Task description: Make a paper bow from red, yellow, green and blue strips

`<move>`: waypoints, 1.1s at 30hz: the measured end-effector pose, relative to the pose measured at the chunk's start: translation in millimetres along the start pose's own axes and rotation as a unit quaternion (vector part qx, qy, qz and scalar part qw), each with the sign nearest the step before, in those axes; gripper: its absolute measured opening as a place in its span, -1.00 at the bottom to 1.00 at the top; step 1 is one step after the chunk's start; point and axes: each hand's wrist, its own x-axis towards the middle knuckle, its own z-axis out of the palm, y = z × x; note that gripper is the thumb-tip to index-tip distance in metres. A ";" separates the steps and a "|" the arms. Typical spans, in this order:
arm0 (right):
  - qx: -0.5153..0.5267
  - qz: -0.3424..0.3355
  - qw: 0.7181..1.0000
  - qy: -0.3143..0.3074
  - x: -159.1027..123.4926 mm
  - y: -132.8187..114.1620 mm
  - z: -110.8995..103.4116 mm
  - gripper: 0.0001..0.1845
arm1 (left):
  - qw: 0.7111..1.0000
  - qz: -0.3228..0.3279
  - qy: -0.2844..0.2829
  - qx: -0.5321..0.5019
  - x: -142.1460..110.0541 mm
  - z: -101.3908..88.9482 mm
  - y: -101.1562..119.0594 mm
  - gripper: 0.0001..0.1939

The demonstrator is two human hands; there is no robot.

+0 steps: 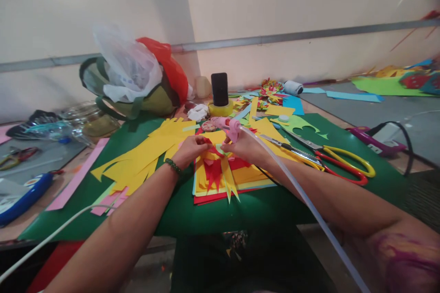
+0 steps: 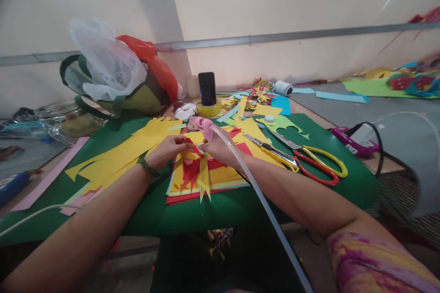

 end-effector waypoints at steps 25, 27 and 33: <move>0.028 0.112 0.990 -0.085 9.5 3.6 5.0 -0.85 | 0.996 -0.017 -0.077 -0.031 -15.7 -4.8 21.8 -0.74; 0.041 0.114 0.990 -0.076 10.4 4.8 4.8 -0.86 | 0.997 -0.020 -0.071 -0.036 -15.5 -5.2 21.7 -0.75; 0.078 0.136 0.987 -0.033 13.8 10.6 5.7 -0.86 | 0.998 -0.040 -0.035 -0.022 -8.9 1.1 11.0 -0.82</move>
